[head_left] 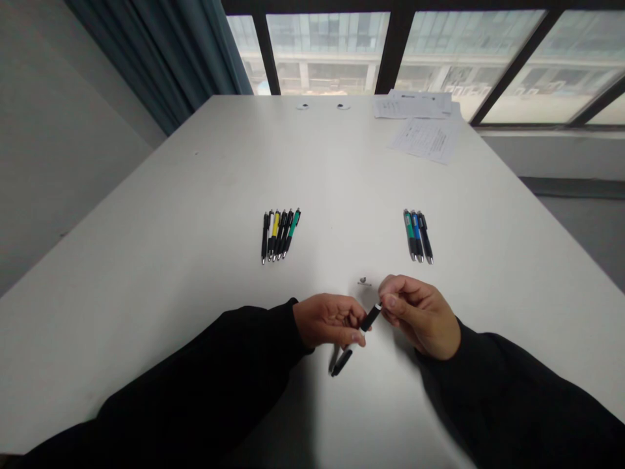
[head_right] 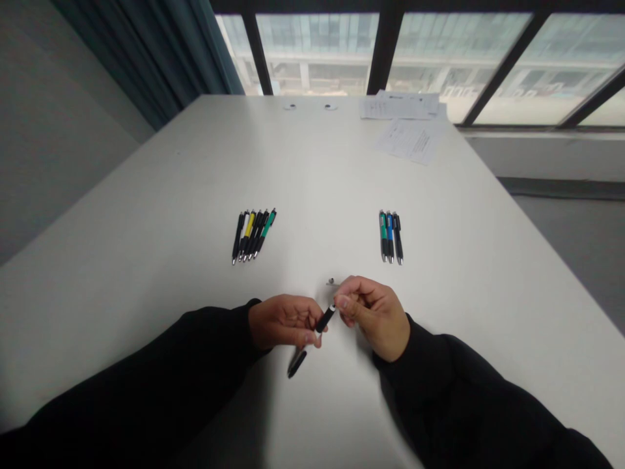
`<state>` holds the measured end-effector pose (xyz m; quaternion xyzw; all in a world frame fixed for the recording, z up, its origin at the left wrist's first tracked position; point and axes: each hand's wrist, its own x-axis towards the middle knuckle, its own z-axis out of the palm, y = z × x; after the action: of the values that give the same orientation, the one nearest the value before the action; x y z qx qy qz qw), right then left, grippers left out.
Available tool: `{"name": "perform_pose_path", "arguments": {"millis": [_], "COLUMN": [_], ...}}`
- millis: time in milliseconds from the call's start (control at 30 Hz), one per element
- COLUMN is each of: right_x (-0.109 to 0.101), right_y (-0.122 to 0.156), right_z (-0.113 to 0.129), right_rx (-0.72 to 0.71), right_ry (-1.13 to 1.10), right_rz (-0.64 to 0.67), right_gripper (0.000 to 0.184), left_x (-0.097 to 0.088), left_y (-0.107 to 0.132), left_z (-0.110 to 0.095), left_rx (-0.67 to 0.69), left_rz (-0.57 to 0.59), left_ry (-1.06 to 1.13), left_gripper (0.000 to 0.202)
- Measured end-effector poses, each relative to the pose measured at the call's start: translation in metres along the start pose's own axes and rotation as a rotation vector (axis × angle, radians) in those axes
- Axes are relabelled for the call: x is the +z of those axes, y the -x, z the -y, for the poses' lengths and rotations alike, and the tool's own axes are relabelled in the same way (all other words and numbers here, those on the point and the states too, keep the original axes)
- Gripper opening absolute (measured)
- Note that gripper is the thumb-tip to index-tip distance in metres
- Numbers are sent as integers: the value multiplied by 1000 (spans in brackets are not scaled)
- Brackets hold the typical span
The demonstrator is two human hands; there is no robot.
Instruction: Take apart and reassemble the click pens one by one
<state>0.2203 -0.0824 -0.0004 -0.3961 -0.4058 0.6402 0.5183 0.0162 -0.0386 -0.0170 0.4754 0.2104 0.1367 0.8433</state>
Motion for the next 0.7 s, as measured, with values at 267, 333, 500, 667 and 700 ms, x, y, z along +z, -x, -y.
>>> {"name": "perform_pose_path", "arguments": {"millis": [267, 333, 500, 667, 700], "right_x": [-3, 0, 5, 1, 1], "right_y": [-2, -3, -3, -2, -2], "right_z": [-1, 1, 3, 1, 1], "right_rx": [15, 52, 107, 59, 52], "right_ry": [44, -33, -124, -31, -25], "right_rz": [-9, -14, -12, -1, -2], "right_gripper": [14, 15, 18, 12, 12], "left_x": [0, 0, 1, 1, 1], "left_y": [0, 0, 1, 2, 2], "left_z": [-1, 0, -1, -3, -3], "left_rx": [17, 21, 14, -8, 0], "left_rz": [3, 1, 5, 7, 5], "left_ry": [-15, -13, 0, -17, -21], "left_gripper": [36, 36, 35, 34, 34]}}
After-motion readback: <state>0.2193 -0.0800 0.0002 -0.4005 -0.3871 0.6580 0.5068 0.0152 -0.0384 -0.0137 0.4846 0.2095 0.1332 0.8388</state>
